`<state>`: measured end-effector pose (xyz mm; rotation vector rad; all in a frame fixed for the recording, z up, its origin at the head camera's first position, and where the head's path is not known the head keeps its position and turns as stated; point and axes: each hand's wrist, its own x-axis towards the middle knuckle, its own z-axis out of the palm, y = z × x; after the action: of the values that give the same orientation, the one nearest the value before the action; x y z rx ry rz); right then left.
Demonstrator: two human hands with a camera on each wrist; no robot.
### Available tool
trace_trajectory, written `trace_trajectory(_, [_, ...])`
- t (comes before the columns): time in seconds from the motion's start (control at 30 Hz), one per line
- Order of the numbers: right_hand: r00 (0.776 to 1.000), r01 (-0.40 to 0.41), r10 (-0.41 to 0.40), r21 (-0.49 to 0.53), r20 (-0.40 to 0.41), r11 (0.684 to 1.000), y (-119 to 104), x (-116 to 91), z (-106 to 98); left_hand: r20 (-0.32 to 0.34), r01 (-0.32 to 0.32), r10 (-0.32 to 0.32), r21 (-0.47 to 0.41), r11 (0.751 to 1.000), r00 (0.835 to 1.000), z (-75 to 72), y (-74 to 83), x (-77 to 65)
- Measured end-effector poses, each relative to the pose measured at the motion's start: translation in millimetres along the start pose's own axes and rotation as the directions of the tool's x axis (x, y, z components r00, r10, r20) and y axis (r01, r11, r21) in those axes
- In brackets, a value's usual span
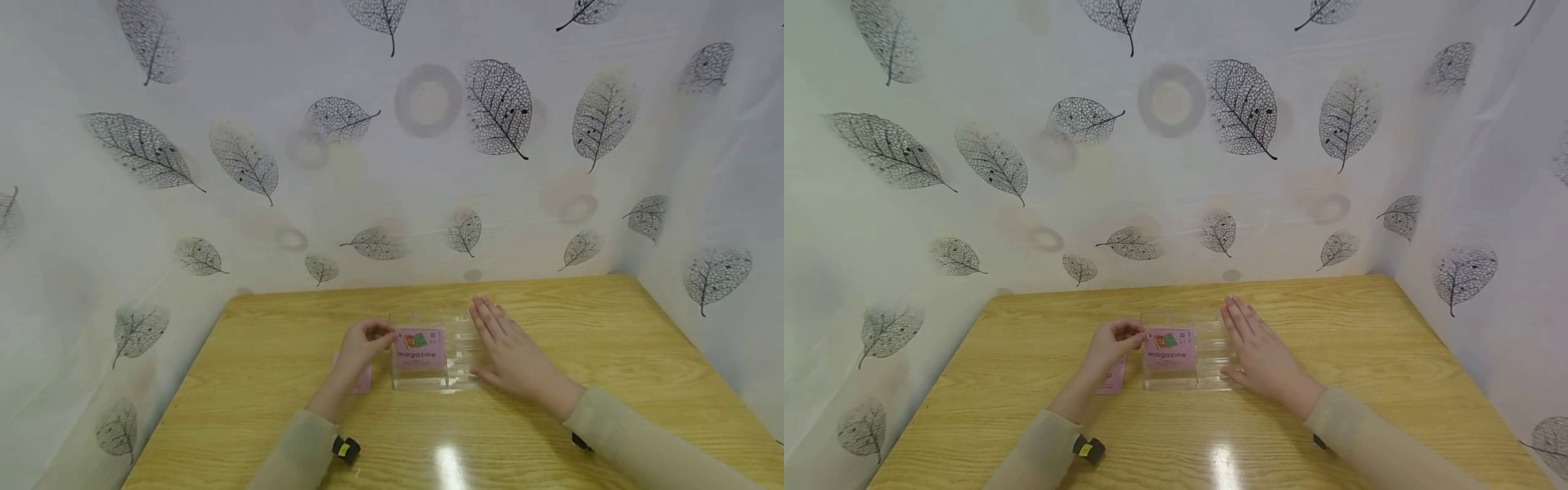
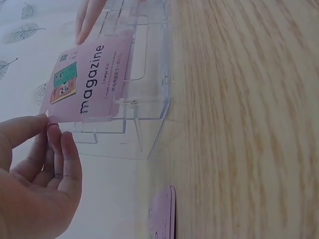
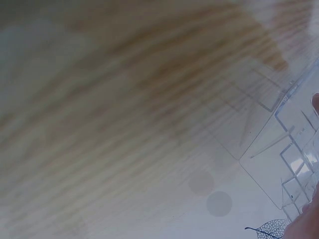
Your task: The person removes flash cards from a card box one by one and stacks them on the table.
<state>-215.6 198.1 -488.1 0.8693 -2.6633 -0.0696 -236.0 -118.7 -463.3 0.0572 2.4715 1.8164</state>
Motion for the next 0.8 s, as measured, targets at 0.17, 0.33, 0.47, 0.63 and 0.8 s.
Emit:
trace_trajectory(0.17, [1.000,0.003,-0.003,-0.003,-0.005,1.000,0.4,0.0,-0.1,-0.008,0.032,-0.032,0.000,0.999,0.999,-1.7,2.9,-0.3])
trace_trajectory(0.33, [1.000,0.010,-0.010,-0.010,-0.013,1.000,0.9,0.0,0.7,0.000,0.045,-0.045,-0.005,0.999,0.999,-4.3,5.5,-0.8])
trace_trajectory(0.47, [0.999,0.021,-0.023,-0.022,-0.048,1.000,1.9,-0.9,3.0,-0.002,0.043,-0.043,-0.022,0.999,0.999,-4.4,7.1,-1.6])
trace_trajectory(0.63, [0.997,0.030,-0.031,-0.023,-0.074,0.999,2.2,-1.4,4.2,0.001,0.053,-0.053,-0.033,0.998,0.999,-5.1,8.0,-0.4])
trace_trajectory(0.8, [0.995,0.033,-0.034,-0.021,-0.088,0.999,2.3,-1.0,5.0,0.002,0.066,-0.066,-0.045,0.997,0.998,-6.8,8.9,0.2])
